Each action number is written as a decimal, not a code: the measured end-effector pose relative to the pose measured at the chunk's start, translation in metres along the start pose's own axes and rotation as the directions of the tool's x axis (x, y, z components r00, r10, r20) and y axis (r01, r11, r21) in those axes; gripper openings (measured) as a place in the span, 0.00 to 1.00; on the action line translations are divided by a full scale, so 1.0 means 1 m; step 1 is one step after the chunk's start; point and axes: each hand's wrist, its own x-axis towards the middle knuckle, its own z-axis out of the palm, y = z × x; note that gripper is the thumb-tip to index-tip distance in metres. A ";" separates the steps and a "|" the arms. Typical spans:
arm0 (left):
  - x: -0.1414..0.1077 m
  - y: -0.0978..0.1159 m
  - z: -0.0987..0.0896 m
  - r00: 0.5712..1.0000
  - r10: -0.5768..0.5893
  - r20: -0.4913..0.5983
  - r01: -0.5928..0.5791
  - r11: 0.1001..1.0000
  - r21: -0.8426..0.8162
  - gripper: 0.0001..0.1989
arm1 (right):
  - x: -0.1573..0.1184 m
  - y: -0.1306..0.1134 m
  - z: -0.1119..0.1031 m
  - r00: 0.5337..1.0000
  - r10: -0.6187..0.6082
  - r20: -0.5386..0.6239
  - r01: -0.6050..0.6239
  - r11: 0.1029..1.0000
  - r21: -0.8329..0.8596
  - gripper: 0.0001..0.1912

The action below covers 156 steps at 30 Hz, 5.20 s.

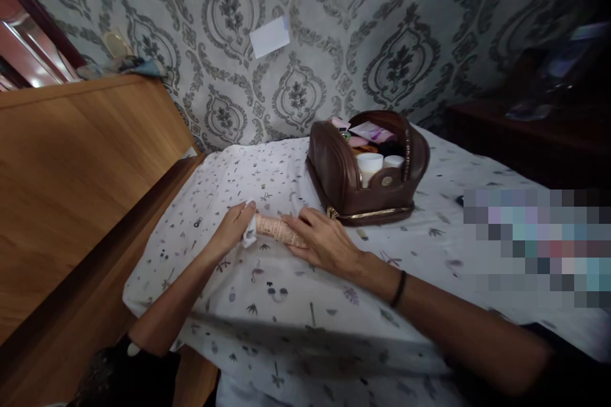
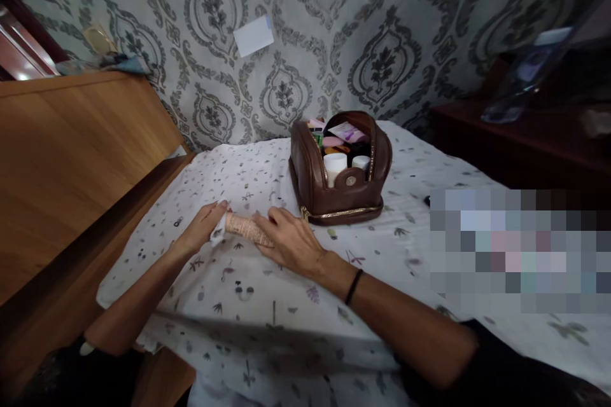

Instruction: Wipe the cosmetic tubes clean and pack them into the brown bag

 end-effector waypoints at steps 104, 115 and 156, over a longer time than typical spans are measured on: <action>-0.044 -0.044 -0.014 0.998 -0.024 0.065 0.045 0.941 -0.337 0.27 | 0.000 0.002 0.001 0.979 -0.013 0.205 -0.039 0.968 0.248 0.26; -0.043 -0.055 -0.013 0.996 -0.007 0.092 0.041 0.925 -0.377 0.27 | 0.001 0.002 0.002 0.974 -0.020 0.227 -0.041 0.965 0.260 0.26; -0.036 -0.067 -0.010 0.991 -0.049 0.123 0.100 0.881 -0.462 0.28 | 0.002 0.002 -0.002 0.959 0.001 0.283 -0.079 0.961 0.264 0.25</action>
